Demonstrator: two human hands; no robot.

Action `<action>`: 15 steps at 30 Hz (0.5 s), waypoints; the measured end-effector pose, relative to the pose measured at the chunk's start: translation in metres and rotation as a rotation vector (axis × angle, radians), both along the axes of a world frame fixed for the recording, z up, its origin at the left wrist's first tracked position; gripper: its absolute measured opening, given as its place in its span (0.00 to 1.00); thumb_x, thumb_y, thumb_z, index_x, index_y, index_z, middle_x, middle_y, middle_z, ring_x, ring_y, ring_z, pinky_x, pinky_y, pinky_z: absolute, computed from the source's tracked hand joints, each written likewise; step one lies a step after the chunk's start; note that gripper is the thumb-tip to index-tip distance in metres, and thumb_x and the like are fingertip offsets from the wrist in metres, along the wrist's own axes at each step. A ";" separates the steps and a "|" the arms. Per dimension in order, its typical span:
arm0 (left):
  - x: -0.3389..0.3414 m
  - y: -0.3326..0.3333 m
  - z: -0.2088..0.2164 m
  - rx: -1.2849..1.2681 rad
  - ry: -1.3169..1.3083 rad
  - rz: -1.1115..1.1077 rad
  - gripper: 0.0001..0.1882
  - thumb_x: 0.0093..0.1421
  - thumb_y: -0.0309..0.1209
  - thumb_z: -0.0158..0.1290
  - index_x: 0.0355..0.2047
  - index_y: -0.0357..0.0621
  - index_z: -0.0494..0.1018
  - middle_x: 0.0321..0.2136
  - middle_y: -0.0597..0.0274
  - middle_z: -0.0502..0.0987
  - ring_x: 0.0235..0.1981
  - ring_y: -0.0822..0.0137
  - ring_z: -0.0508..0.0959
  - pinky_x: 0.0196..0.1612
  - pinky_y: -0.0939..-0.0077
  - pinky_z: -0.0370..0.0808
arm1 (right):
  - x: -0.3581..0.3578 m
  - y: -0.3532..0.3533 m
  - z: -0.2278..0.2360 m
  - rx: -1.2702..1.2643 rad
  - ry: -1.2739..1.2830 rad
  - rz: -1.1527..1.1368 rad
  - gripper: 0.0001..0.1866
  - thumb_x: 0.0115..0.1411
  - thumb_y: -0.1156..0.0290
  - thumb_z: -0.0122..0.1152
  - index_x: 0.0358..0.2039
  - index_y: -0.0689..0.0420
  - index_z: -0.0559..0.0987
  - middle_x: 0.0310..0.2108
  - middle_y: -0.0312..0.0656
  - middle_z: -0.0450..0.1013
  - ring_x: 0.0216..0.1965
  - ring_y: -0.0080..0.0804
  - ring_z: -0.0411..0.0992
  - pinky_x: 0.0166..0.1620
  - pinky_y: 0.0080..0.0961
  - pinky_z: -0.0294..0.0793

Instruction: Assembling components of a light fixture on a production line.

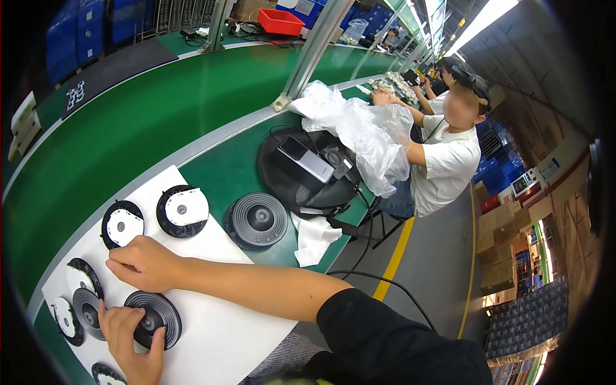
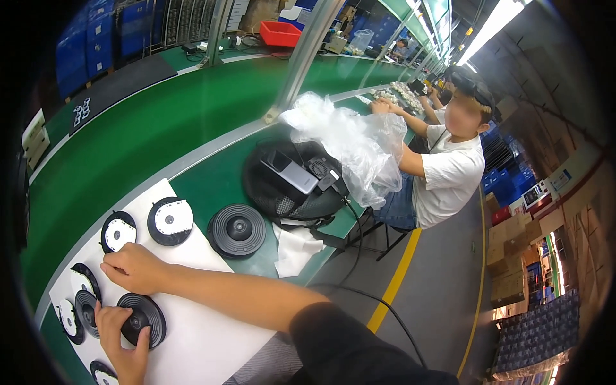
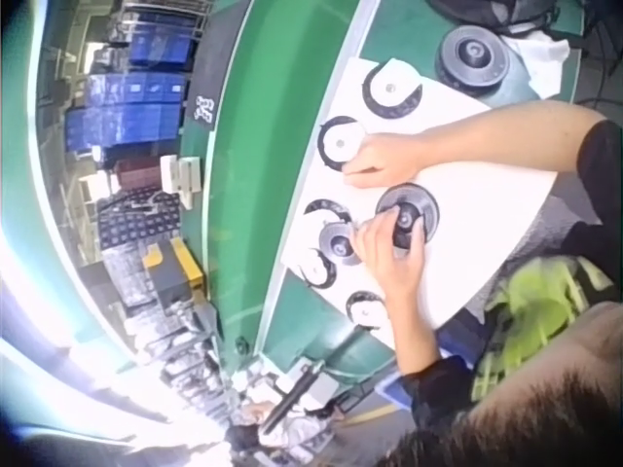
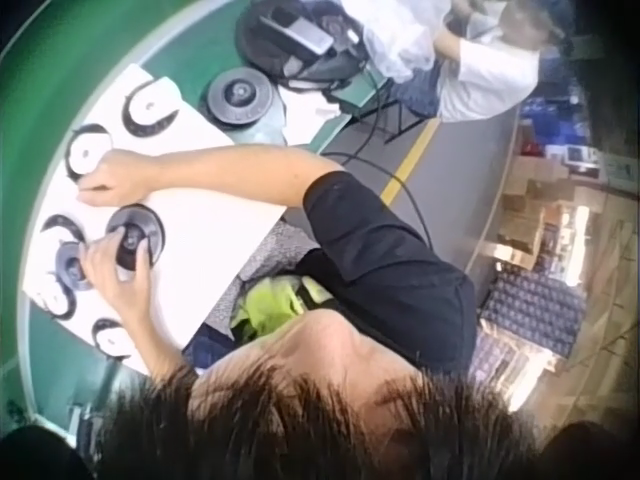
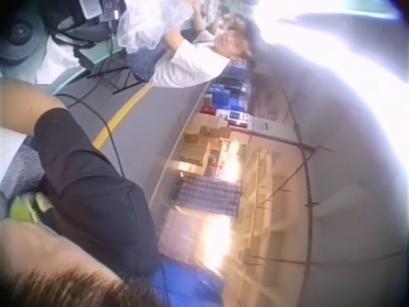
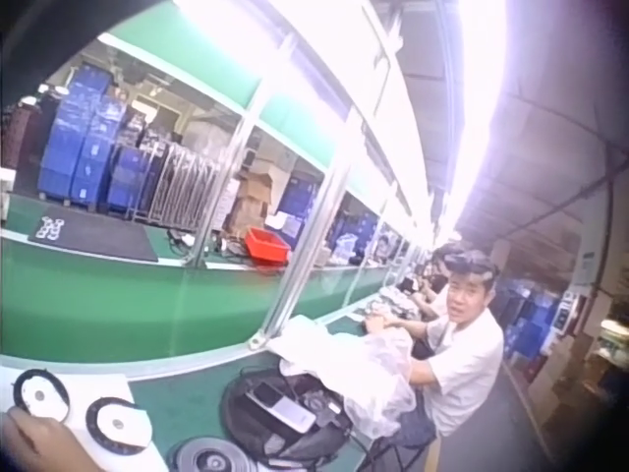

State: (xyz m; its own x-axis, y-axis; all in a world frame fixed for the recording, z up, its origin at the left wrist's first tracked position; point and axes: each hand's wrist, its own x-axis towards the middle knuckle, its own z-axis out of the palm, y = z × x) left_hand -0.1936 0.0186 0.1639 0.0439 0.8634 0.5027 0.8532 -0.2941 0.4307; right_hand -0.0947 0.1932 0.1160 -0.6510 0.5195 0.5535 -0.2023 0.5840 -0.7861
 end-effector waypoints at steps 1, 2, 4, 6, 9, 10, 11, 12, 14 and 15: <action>0.000 0.001 0.000 0.001 0.002 -0.006 0.17 0.51 0.28 0.67 0.42 0.39 0.78 0.38 0.54 0.80 0.42 0.52 0.78 0.63 0.45 0.62 | 0.001 0.001 0.001 0.012 -0.012 -0.002 0.17 0.66 0.71 0.54 0.18 0.60 0.68 0.11 0.47 0.62 0.13 0.46 0.61 0.20 0.38 0.58; -0.001 0.001 -0.001 0.002 0.004 -0.008 0.17 0.51 0.28 0.67 0.42 0.39 0.78 0.38 0.54 0.80 0.42 0.52 0.78 0.63 0.45 0.62 | 0.000 0.000 0.001 0.013 -0.010 -0.003 0.17 0.66 0.71 0.54 0.18 0.60 0.68 0.11 0.47 0.62 0.13 0.46 0.61 0.20 0.38 0.58; -0.001 0.000 -0.002 0.025 0.009 -0.002 0.17 0.51 0.28 0.67 0.41 0.40 0.78 0.38 0.54 0.80 0.42 0.52 0.78 0.63 0.46 0.62 | -0.003 -0.001 -0.001 -0.006 0.026 -0.002 0.18 0.66 0.71 0.54 0.18 0.60 0.68 0.11 0.47 0.62 0.13 0.46 0.61 0.20 0.38 0.58; -0.001 0.000 -0.002 0.034 0.011 -0.003 0.17 0.51 0.29 0.67 0.42 0.39 0.78 0.38 0.55 0.80 0.42 0.52 0.78 0.63 0.45 0.62 | -0.001 0.000 -0.001 -0.005 0.021 -0.001 0.18 0.66 0.71 0.54 0.18 0.60 0.68 0.11 0.47 0.62 0.13 0.46 0.61 0.20 0.38 0.58; -0.001 -0.002 -0.002 0.022 0.015 0.008 0.18 0.51 0.29 0.67 0.42 0.39 0.78 0.38 0.54 0.80 0.42 0.51 0.77 0.63 0.45 0.62 | -0.001 0.000 0.001 -0.008 0.006 0.000 0.18 0.66 0.71 0.54 0.18 0.60 0.68 0.11 0.47 0.62 0.13 0.46 0.62 0.20 0.38 0.58; -0.001 -0.003 -0.003 0.004 0.020 0.018 0.18 0.50 0.30 0.68 0.42 0.40 0.78 0.39 0.54 0.79 0.43 0.50 0.77 0.62 0.44 0.62 | -0.001 0.000 0.001 -0.008 -0.004 -0.002 0.17 0.66 0.71 0.54 0.19 0.60 0.68 0.11 0.47 0.62 0.13 0.46 0.62 0.21 0.38 0.59; -0.002 -0.004 -0.003 0.002 0.020 0.021 0.18 0.50 0.30 0.68 0.42 0.40 0.78 0.39 0.54 0.79 0.43 0.50 0.77 0.62 0.44 0.62 | 0.000 -0.001 0.001 -0.010 -0.004 0.000 0.17 0.66 0.71 0.54 0.19 0.60 0.68 0.11 0.47 0.62 0.13 0.46 0.62 0.21 0.38 0.59; -0.002 -0.004 -0.003 0.000 0.038 0.017 0.22 0.48 0.31 0.69 0.44 0.41 0.78 0.43 0.52 0.78 0.46 0.48 0.76 0.62 0.44 0.62 | 0.000 0.000 0.000 -0.008 -0.003 0.001 0.17 0.66 0.70 0.54 0.19 0.60 0.68 0.11 0.47 0.62 0.13 0.46 0.62 0.21 0.38 0.59; 0.001 -0.005 -0.004 -0.001 0.058 0.013 0.26 0.46 0.33 0.71 0.46 0.42 0.77 0.46 0.50 0.77 0.49 0.46 0.74 0.62 0.43 0.62 | 0.000 0.001 -0.001 -0.004 -0.002 0.002 0.17 0.66 0.70 0.53 0.19 0.60 0.68 0.11 0.46 0.62 0.13 0.46 0.62 0.21 0.38 0.59; 0.008 -0.009 -0.004 -0.073 0.066 0.089 0.33 0.42 0.36 0.70 0.50 0.43 0.74 0.52 0.47 0.72 0.54 0.43 0.70 0.65 0.40 0.58 | -0.001 0.001 -0.001 0.002 -0.003 0.003 0.17 0.66 0.70 0.53 0.19 0.60 0.68 0.11 0.46 0.62 0.13 0.46 0.62 0.21 0.38 0.59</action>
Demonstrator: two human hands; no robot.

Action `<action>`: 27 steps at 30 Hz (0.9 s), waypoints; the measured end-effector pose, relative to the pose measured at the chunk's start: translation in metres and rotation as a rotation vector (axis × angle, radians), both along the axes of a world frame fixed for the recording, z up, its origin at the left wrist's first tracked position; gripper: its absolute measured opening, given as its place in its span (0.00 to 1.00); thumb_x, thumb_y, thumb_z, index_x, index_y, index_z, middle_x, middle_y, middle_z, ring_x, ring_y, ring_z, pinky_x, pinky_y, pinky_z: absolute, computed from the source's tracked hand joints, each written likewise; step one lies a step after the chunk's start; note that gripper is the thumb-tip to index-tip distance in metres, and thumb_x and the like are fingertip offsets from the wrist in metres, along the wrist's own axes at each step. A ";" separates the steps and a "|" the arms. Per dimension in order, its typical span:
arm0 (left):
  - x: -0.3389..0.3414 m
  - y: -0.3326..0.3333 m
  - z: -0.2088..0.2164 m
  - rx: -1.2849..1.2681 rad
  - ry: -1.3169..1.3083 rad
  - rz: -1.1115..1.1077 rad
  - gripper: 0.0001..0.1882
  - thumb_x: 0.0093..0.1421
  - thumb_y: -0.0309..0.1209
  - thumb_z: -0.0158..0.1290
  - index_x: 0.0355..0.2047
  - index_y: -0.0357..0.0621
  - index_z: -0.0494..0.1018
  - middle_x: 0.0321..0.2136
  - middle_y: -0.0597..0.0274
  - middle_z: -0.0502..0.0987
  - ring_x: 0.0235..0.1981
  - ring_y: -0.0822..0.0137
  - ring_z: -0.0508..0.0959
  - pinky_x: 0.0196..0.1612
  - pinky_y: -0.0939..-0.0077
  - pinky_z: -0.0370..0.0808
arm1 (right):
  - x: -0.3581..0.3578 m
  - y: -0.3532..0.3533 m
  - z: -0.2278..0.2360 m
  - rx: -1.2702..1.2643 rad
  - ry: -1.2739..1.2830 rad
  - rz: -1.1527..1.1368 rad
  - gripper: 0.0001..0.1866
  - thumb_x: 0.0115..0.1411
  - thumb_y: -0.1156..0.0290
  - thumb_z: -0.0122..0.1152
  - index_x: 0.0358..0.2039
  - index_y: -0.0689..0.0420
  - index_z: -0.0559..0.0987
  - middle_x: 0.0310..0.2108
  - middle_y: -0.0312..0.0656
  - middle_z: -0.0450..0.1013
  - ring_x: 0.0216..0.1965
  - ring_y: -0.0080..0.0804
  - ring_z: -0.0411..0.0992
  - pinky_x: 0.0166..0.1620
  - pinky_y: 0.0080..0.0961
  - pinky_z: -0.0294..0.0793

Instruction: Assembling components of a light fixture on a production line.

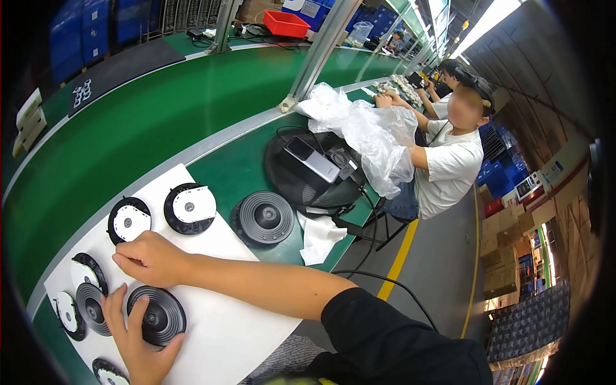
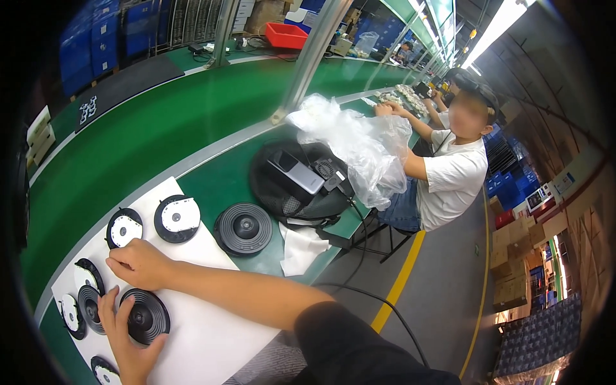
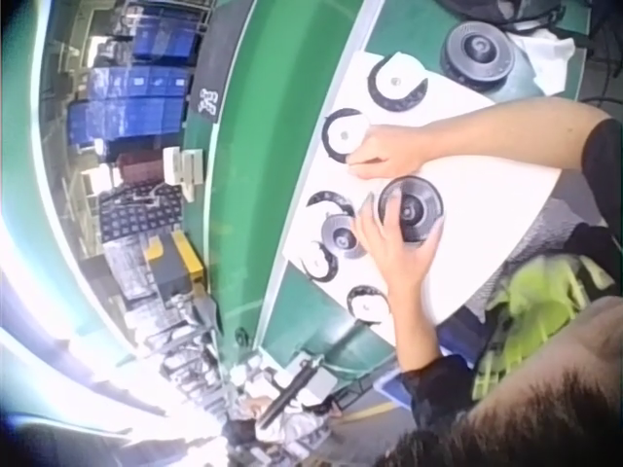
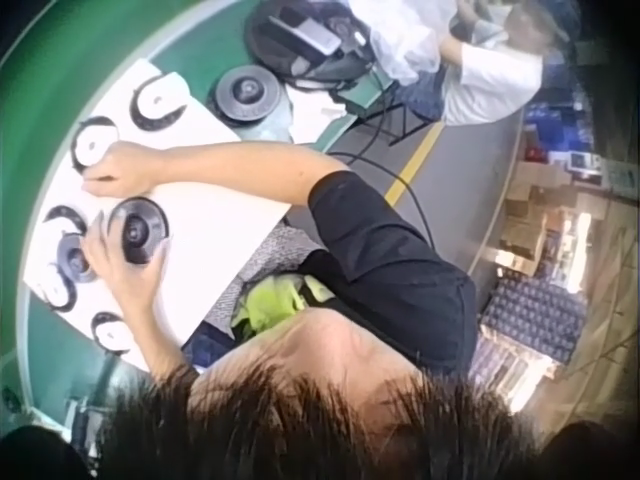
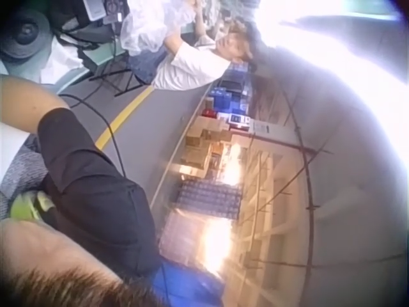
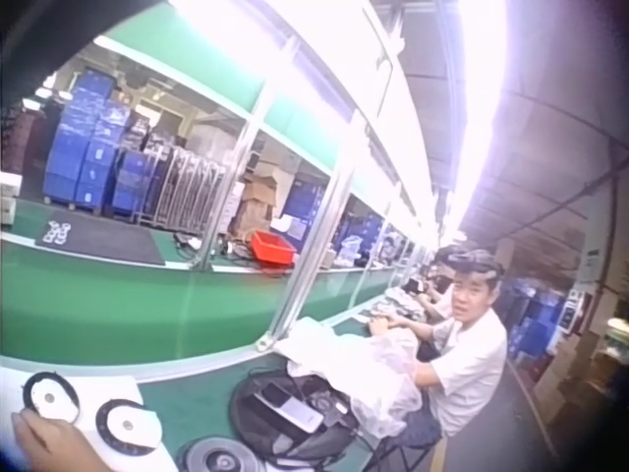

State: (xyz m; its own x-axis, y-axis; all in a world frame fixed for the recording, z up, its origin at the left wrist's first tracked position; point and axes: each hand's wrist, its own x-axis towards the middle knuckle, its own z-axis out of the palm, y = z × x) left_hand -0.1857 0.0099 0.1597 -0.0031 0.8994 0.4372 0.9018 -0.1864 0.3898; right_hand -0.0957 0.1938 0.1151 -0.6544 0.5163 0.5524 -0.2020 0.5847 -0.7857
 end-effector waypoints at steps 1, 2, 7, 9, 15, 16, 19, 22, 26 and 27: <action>0.004 -0.003 -0.001 -0.069 0.008 0.077 0.40 0.39 0.39 0.69 0.55 0.44 0.70 0.59 0.45 0.68 0.60 0.40 0.66 0.67 0.37 0.53 | -0.001 0.000 0.000 0.006 -0.001 0.001 0.17 0.66 0.70 0.53 0.19 0.60 0.68 0.11 0.46 0.63 0.13 0.46 0.62 0.21 0.38 0.59; 0.001 -0.003 -0.005 -0.069 0.011 0.080 0.40 0.39 0.39 0.69 0.55 0.44 0.70 0.59 0.45 0.68 0.60 0.40 0.66 0.67 0.37 0.53 | -0.001 0.000 0.001 0.006 0.002 0.004 0.17 0.66 0.70 0.53 0.19 0.60 0.68 0.11 0.46 0.63 0.13 0.46 0.62 0.21 0.38 0.59; -0.003 -0.001 -0.001 -0.181 0.025 -0.026 0.51 0.29 0.41 0.75 0.57 0.50 0.69 0.61 0.44 0.64 0.64 0.37 0.61 0.68 0.38 0.51 | 0.000 0.000 0.000 0.004 -0.020 0.011 0.17 0.66 0.70 0.53 0.19 0.60 0.68 0.11 0.46 0.62 0.13 0.45 0.62 0.21 0.37 0.59; 0.003 0.006 0.016 -0.138 0.043 -0.048 0.42 0.35 0.38 0.74 0.53 0.46 0.72 0.58 0.44 0.68 0.59 0.39 0.66 0.65 0.42 0.57 | 0.001 0.000 -0.001 -0.004 -0.024 0.013 0.17 0.67 0.70 0.53 0.19 0.60 0.68 0.11 0.46 0.62 0.13 0.45 0.62 0.21 0.37 0.59; 0.003 -0.005 -0.007 -0.190 0.043 0.036 0.47 0.26 0.38 0.76 0.52 0.48 0.71 0.61 0.42 0.64 0.62 0.37 0.64 0.65 0.42 0.57 | 0.000 0.001 -0.001 0.001 -0.025 0.017 0.18 0.67 0.69 0.53 0.19 0.60 0.68 0.11 0.46 0.62 0.13 0.44 0.61 0.21 0.37 0.59; 0.002 -0.006 -0.007 -0.174 0.036 0.042 0.45 0.26 0.37 0.76 0.50 0.47 0.72 0.60 0.41 0.64 0.61 0.38 0.65 0.63 0.44 0.61 | -0.001 0.000 -0.001 0.006 -0.025 0.011 0.18 0.67 0.69 0.53 0.19 0.60 0.68 0.11 0.46 0.61 0.13 0.44 0.60 0.21 0.37 0.59; -0.002 -0.007 -0.008 -0.175 -0.168 0.001 0.43 0.26 0.35 0.75 0.48 0.46 0.72 0.60 0.39 0.64 0.57 0.39 0.69 0.59 0.49 0.67 | -0.001 0.000 0.001 0.018 -0.046 0.004 0.18 0.67 0.69 0.53 0.19 0.61 0.68 0.11 0.46 0.62 0.13 0.44 0.60 0.21 0.37 0.59; -0.004 -0.007 -0.011 -0.100 -0.152 -0.025 0.42 0.26 0.33 0.73 0.48 0.45 0.72 0.59 0.37 0.65 0.55 0.40 0.71 0.56 0.52 0.70 | 0.000 0.001 0.001 0.012 -0.041 0.023 0.18 0.67 0.69 0.53 0.20 0.61 0.68 0.11 0.46 0.62 0.13 0.44 0.60 0.21 0.37 0.59; -0.003 -0.004 -0.007 -0.133 -0.138 -0.024 0.41 0.28 0.35 0.74 0.48 0.44 0.73 0.59 0.38 0.65 0.55 0.40 0.70 0.56 0.51 0.69 | 0.002 0.001 0.001 -0.022 -0.042 0.033 0.18 0.67 0.69 0.52 0.20 0.61 0.68 0.12 0.47 0.62 0.13 0.44 0.60 0.21 0.37 0.59; -0.003 -0.003 -0.002 -0.098 -0.117 -0.068 0.39 0.33 0.37 0.74 0.49 0.43 0.73 0.58 0.39 0.67 0.55 0.39 0.70 0.58 0.50 0.68 | 0.001 -0.001 0.001 -0.034 -0.038 0.036 0.18 0.67 0.69 0.52 0.20 0.61 0.68 0.12 0.47 0.62 0.13 0.44 0.60 0.21 0.37 0.59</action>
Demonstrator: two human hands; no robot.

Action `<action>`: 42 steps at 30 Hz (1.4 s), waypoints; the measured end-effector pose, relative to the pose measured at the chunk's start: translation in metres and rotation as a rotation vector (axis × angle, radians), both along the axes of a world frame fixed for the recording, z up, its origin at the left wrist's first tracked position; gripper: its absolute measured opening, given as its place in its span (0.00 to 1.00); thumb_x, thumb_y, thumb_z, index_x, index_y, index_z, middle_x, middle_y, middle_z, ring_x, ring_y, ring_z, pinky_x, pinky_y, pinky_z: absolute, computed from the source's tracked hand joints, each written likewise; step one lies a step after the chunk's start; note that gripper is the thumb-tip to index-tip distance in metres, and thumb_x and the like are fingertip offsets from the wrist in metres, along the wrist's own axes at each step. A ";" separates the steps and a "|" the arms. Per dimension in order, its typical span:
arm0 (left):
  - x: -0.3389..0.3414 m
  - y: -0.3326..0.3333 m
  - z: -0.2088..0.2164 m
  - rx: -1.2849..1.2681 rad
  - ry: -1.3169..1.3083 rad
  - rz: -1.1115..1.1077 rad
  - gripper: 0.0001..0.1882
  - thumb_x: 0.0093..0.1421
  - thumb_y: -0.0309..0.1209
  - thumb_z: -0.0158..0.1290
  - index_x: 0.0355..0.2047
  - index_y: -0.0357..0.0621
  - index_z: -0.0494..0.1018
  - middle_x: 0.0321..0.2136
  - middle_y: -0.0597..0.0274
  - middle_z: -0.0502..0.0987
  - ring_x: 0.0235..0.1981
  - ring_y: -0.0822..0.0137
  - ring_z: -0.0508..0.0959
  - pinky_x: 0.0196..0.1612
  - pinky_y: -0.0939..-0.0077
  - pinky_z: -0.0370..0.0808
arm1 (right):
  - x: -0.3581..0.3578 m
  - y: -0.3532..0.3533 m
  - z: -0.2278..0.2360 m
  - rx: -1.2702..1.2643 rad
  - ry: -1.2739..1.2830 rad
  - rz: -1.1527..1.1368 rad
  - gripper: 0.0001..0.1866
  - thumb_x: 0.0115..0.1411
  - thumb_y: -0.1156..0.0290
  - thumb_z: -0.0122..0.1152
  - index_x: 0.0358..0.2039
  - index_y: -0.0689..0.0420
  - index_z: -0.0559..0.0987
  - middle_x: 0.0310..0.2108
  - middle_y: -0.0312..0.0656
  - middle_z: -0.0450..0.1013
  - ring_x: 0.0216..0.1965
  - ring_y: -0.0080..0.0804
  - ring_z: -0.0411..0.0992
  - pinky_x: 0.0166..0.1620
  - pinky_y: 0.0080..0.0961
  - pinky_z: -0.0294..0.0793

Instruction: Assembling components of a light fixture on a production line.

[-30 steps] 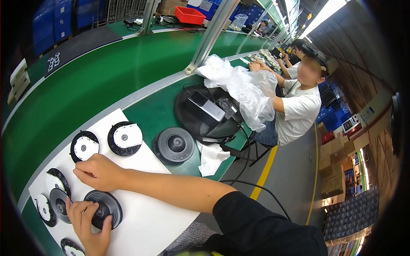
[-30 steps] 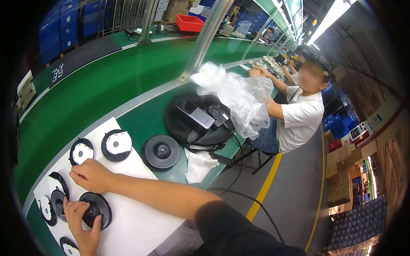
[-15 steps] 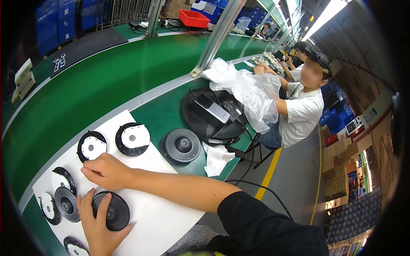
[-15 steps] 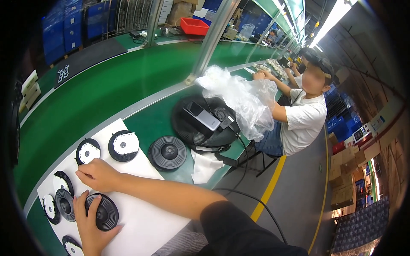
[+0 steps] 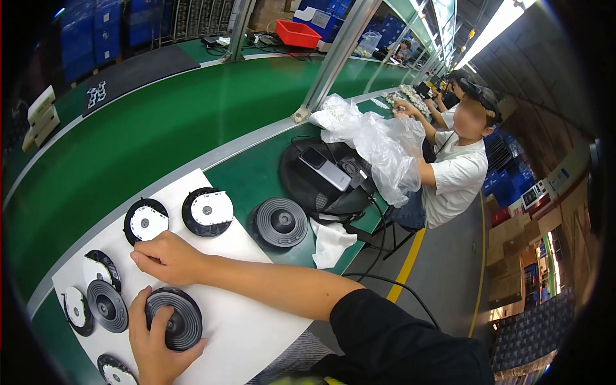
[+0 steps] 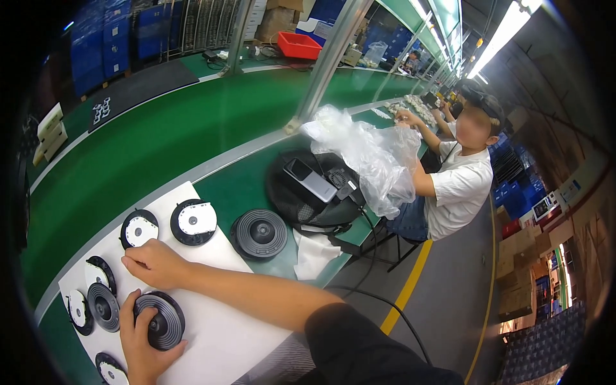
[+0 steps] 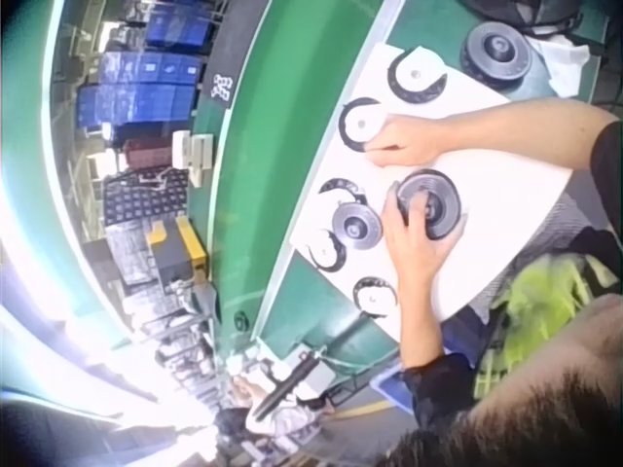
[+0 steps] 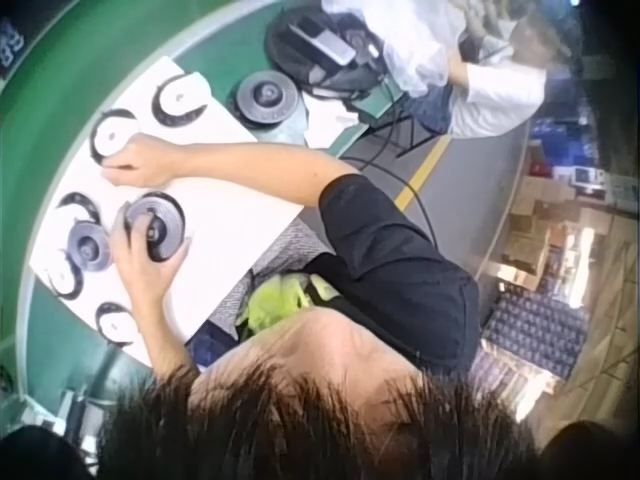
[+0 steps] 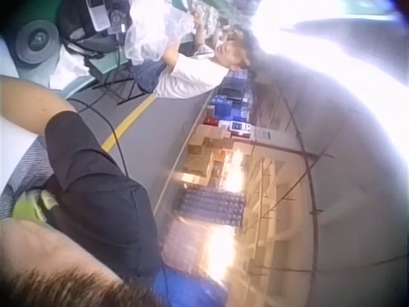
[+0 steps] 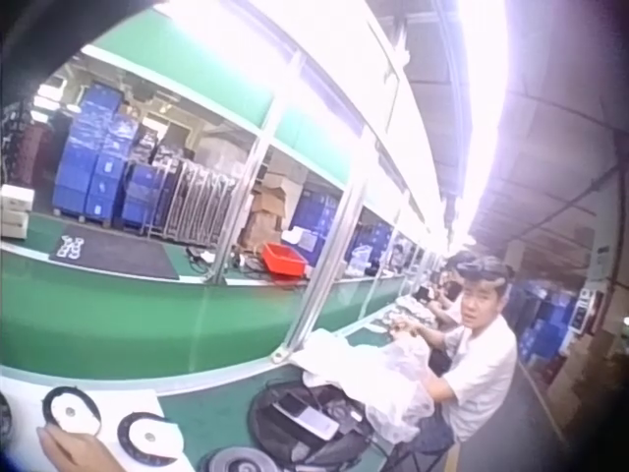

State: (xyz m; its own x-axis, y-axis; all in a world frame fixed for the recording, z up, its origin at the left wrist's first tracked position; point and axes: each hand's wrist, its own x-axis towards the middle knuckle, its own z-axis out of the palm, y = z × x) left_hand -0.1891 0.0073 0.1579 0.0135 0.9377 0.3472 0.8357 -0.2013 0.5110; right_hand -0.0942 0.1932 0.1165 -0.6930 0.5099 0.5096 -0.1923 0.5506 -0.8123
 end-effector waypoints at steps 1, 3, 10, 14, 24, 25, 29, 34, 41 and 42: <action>0.000 0.002 0.003 0.037 0.017 -0.043 0.37 0.39 0.38 0.74 0.50 0.42 0.73 0.57 0.39 0.68 0.55 0.38 0.69 0.60 0.48 0.66 | -0.001 -0.001 0.000 -0.012 0.005 0.002 0.18 0.68 0.69 0.52 0.20 0.61 0.68 0.12 0.47 0.62 0.13 0.44 0.60 0.21 0.36 0.59; 0.001 0.004 0.004 0.033 0.024 -0.049 0.36 0.39 0.38 0.74 0.49 0.42 0.73 0.57 0.38 0.68 0.55 0.38 0.69 0.59 0.48 0.67 | 0.000 0.001 0.002 0.002 0.006 0.001 0.18 0.68 0.69 0.52 0.20 0.61 0.68 0.12 0.47 0.62 0.13 0.45 0.60 0.21 0.37 0.60; 0.003 0.008 0.001 0.004 0.025 -0.044 0.37 0.42 0.37 0.74 0.51 0.42 0.71 0.57 0.37 0.67 0.56 0.37 0.68 0.59 0.47 0.66 | 0.001 0.003 0.000 0.020 0.006 -0.008 0.18 0.67 0.68 0.52 0.20 0.60 0.68 0.12 0.48 0.62 0.14 0.47 0.62 0.22 0.39 0.61; 0.004 0.005 -0.001 -0.019 0.019 -0.044 0.37 0.42 0.36 0.74 0.51 0.41 0.71 0.58 0.36 0.65 0.57 0.37 0.67 0.60 0.47 0.65 | -0.002 0.000 -0.001 0.031 0.003 -0.014 0.17 0.67 0.69 0.52 0.20 0.60 0.67 0.12 0.49 0.63 0.15 0.50 0.64 0.23 0.41 0.60; 0.010 0.006 -0.011 0.076 0.041 -0.016 0.34 0.43 0.34 0.73 0.50 0.42 0.71 0.56 0.36 0.67 0.55 0.36 0.69 0.59 0.46 0.66 | -0.003 0.001 -0.004 0.030 0.050 -0.027 0.17 0.66 0.69 0.52 0.19 0.60 0.67 0.12 0.49 0.63 0.15 0.50 0.63 0.22 0.41 0.60; 0.010 0.006 -0.011 0.089 0.047 -0.012 0.34 0.43 0.35 0.73 0.50 0.41 0.71 0.56 0.36 0.67 0.55 0.36 0.69 0.58 0.46 0.66 | -0.004 -0.001 -0.004 0.019 0.067 -0.034 0.18 0.66 0.70 0.53 0.18 0.60 0.67 0.11 0.49 0.63 0.14 0.49 0.63 0.22 0.41 0.60; 0.011 0.008 -0.010 0.089 0.065 -0.004 0.35 0.43 0.35 0.73 0.50 0.41 0.71 0.57 0.36 0.66 0.56 0.36 0.69 0.59 0.46 0.66 | -0.002 0.002 -0.004 0.012 0.052 -0.026 0.18 0.66 0.70 0.53 0.18 0.60 0.67 0.11 0.49 0.62 0.14 0.49 0.63 0.22 0.42 0.60; 0.010 0.008 -0.009 0.061 0.057 0.001 0.37 0.42 0.36 0.73 0.52 0.41 0.70 0.59 0.36 0.65 0.57 0.37 0.67 0.60 0.45 0.65 | -0.003 0.003 -0.005 0.033 0.060 -0.051 0.19 0.65 0.70 0.53 0.17 0.61 0.67 0.10 0.48 0.62 0.14 0.49 0.63 0.22 0.41 0.59; 0.008 0.004 -0.007 0.001 0.046 0.014 0.39 0.41 0.39 0.74 0.52 0.40 0.70 0.59 0.36 0.64 0.58 0.37 0.66 0.61 0.45 0.63 | -0.004 0.001 -0.004 0.024 0.064 -0.042 0.18 0.65 0.70 0.53 0.18 0.61 0.67 0.10 0.48 0.62 0.14 0.50 0.63 0.22 0.41 0.59; 0.008 0.004 -0.008 0.003 0.046 0.017 0.39 0.41 0.39 0.74 0.52 0.40 0.70 0.59 0.36 0.64 0.58 0.37 0.66 0.61 0.45 0.63 | -0.004 0.000 -0.004 0.025 0.062 -0.045 0.18 0.65 0.70 0.53 0.18 0.61 0.67 0.11 0.48 0.62 0.14 0.49 0.63 0.22 0.41 0.60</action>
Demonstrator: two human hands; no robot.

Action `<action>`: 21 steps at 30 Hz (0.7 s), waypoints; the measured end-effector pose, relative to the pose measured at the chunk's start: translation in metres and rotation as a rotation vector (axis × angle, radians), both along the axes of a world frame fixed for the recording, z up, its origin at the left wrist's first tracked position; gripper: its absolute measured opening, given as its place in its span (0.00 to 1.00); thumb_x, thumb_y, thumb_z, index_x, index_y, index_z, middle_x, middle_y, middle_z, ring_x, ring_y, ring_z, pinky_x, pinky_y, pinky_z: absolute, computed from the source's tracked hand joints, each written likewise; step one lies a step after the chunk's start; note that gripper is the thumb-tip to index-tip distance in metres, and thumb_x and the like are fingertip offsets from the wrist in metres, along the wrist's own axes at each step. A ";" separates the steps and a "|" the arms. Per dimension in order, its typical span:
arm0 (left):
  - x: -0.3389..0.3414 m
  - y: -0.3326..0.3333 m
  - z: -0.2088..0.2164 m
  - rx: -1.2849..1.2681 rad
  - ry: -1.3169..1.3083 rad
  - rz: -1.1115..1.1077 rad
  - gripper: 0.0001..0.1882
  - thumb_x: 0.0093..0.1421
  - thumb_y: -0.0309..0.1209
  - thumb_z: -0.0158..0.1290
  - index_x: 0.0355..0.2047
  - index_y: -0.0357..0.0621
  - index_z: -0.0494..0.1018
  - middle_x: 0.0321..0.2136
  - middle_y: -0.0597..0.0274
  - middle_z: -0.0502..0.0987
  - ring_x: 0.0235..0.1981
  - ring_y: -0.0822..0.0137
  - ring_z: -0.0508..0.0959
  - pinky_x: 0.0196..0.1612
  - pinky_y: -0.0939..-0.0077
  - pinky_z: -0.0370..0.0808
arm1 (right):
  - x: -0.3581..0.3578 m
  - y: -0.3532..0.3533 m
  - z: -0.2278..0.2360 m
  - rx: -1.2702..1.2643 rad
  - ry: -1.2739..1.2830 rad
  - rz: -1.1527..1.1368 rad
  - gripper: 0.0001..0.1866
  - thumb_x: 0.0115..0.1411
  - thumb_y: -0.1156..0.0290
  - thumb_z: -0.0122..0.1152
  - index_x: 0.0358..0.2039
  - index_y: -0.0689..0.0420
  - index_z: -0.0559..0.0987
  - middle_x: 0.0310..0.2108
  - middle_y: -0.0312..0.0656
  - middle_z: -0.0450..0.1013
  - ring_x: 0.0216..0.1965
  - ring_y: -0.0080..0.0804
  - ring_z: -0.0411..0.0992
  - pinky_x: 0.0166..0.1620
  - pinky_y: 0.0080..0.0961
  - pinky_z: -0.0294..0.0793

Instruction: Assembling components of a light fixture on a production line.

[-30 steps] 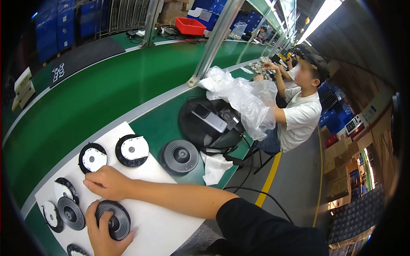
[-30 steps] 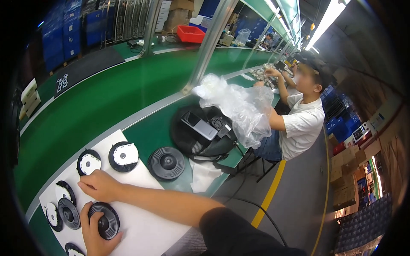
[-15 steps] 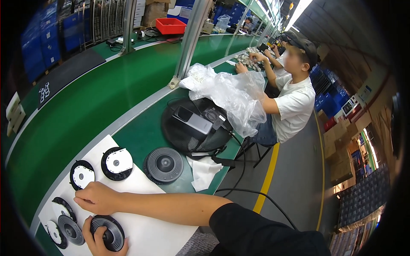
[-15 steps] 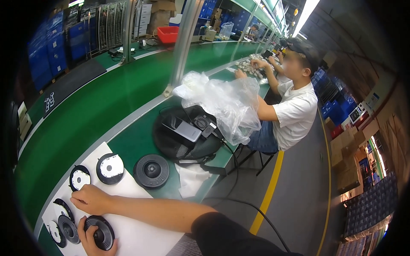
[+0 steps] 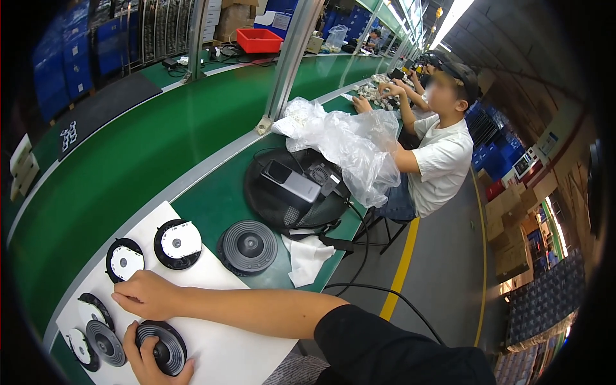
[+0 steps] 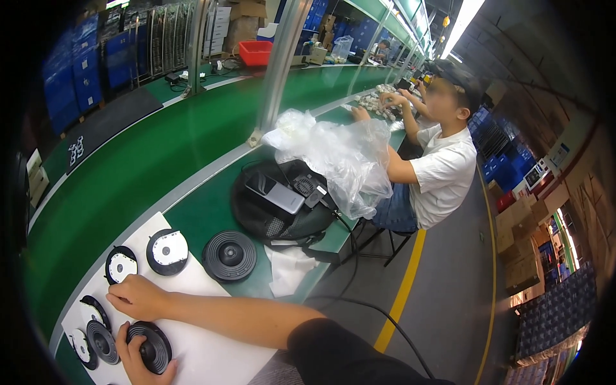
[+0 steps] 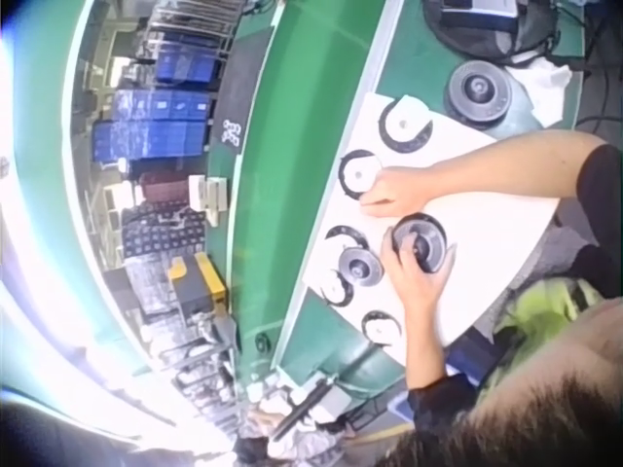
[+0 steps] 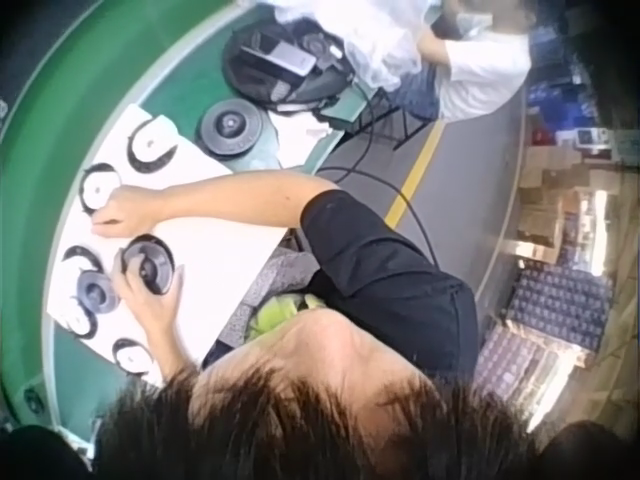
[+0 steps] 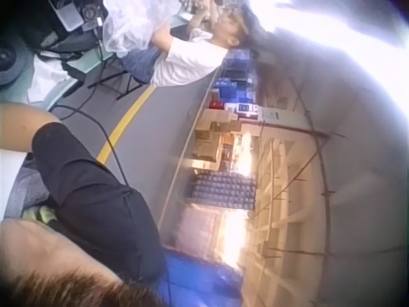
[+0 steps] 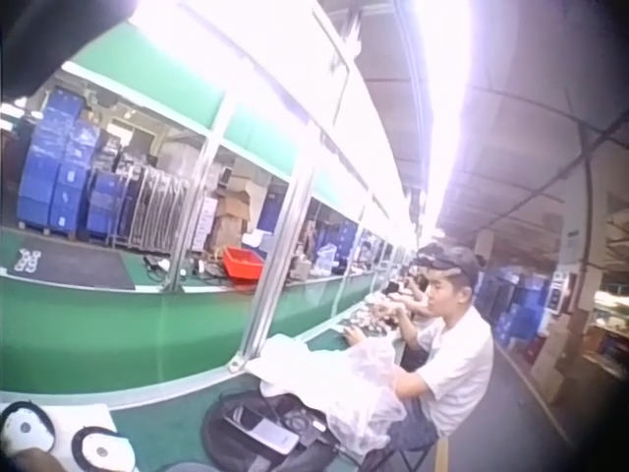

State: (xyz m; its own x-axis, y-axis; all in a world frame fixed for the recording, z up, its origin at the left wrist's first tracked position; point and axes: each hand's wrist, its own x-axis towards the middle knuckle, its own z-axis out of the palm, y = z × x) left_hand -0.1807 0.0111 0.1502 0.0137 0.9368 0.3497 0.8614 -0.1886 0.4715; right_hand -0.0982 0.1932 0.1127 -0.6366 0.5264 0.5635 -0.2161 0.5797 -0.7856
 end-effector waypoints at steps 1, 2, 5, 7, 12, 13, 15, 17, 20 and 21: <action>0.000 0.000 0.000 0.013 -0.002 0.001 0.38 0.41 0.39 0.74 0.52 0.40 0.71 0.59 0.36 0.65 0.58 0.37 0.66 0.61 0.45 0.63 | 0.000 -0.001 0.000 0.001 -0.002 -0.003 0.18 0.66 0.70 0.53 0.18 0.61 0.67 0.11 0.48 0.62 0.14 0.49 0.63 0.22 0.41 0.60; 0.001 -0.001 -0.001 0.026 -0.003 0.003 0.38 0.41 0.39 0.74 0.51 0.40 0.71 0.59 0.37 0.65 0.57 0.37 0.66 0.61 0.46 0.63 | 0.001 -0.001 0.000 0.001 -0.001 0.000 0.18 0.66 0.70 0.53 0.18 0.61 0.67 0.11 0.48 0.62 0.14 0.49 0.63 0.22 0.41 0.60; 0.000 -0.001 -0.002 0.064 -0.021 0.004 0.36 0.42 0.39 0.74 0.50 0.40 0.72 0.58 0.37 0.66 0.57 0.37 0.67 0.61 0.46 0.63 | 0.001 -0.002 0.001 -0.002 -0.028 0.000 0.17 0.66 0.70 0.53 0.19 0.61 0.68 0.11 0.48 0.62 0.14 0.49 0.63 0.22 0.41 0.60; 0.001 -0.001 0.001 0.085 -0.011 0.016 0.36 0.42 0.39 0.74 0.50 0.40 0.72 0.57 0.37 0.67 0.57 0.37 0.67 0.60 0.46 0.64 | 0.001 0.000 0.002 0.010 -0.016 0.006 0.17 0.66 0.70 0.52 0.20 0.61 0.68 0.11 0.48 0.62 0.14 0.49 0.63 0.22 0.41 0.60; 0.000 0.001 0.001 0.061 0.019 0.045 0.36 0.41 0.39 0.74 0.50 0.41 0.72 0.57 0.37 0.67 0.56 0.37 0.67 0.60 0.46 0.64 | 0.002 0.001 0.002 0.011 -0.033 0.012 0.17 0.66 0.69 0.52 0.20 0.61 0.68 0.11 0.49 0.62 0.15 0.49 0.64 0.23 0.41 0.60; 0.001 0.002 0.003 0.051 0.018 0.035 0.37 0.41 0.39 0.74 0.50 0.42 0.72 0.57 0.37 0.67 0.56 0.37 0.67 0.60 0.45 0.64 | 0.002 0.002 0.002 0.010 -0.039 0.012 0.17 0.67 0.69 0.52 0.20 0.61 0.68 0.12 0.49 0.62 0.15 0.49 0.64 0.23 0.41 0.60; 0.002 0.002 0.004 0.045 0.021 0.030 0.37 0.41 0.39 0.74 0.50 0.42 0.72 0.57 0.37 0.67 0.56 0.37 0.67 0.60 0.45 0.64 | 0.002 0.001 0.003 -0.008 -0.057 0.013 0.17 0.66 0.69 0.53 0.20 0.62 0.69 0.12 0.50 0.63 0.15 0.51 0.65 0.23 0.42 0.61; 0.002 0.001 0.005 0.042 0.023 0.016 0.37 0.40 0.38 0.74 0.51 0.44 0.71 0.57 0.36 0.67 0.56 0.36 0.67 0.59 0.45 0.64 | 0.002 0.001 0.004 -0.024 -0.073 0.013 0.17 0.65 0.68 0.54 0.20 0.62 0.70 0.13 0.52 0.65 0.16 0.53 0.65 0.23 0.43 0.61; 0.000 0.000 0.000 0.040 0.005 0.014 0.37 0.40 0.37 0.74 0.51 0.44 0.71 0.57 0.37 0.67 0.56 0.36 0.68 0.59 0.45 0.65 | 0.002 -0.001 0.005 -0.001 -0.033 0.020 0.17 0.66 0.68 0.54 0.20 0.62 0.70 0.13 0.52 0.64 0.16 0.53 0.65 0.23 0.43 0.60; 0.000 0.000 -0.002 0.047 0.008 0.012 0.36 0.40 0.36 0.74 0.50 0.44 0.72 0.56 0.37 0.67 0.56 0.36 0.68 0.58 0.46 0.66 | 0.004 0.001 0.005 -0.020 -0.067 0.027 0.17 0.66 0.68 0.54 0.20 0.62 0.70 0.13 0.52 0.64 0.16 0.52 0.65 0.23 0.43 0.60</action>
State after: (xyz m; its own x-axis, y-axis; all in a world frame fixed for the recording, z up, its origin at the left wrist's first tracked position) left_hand -0.1805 0.0114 0.1486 0.0056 0.9194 0.3933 0.8677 -0.2000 0.4551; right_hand -0.0943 0.1937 0.1173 -0.6864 0.5195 0.5089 -0.1778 0.5586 -0.8101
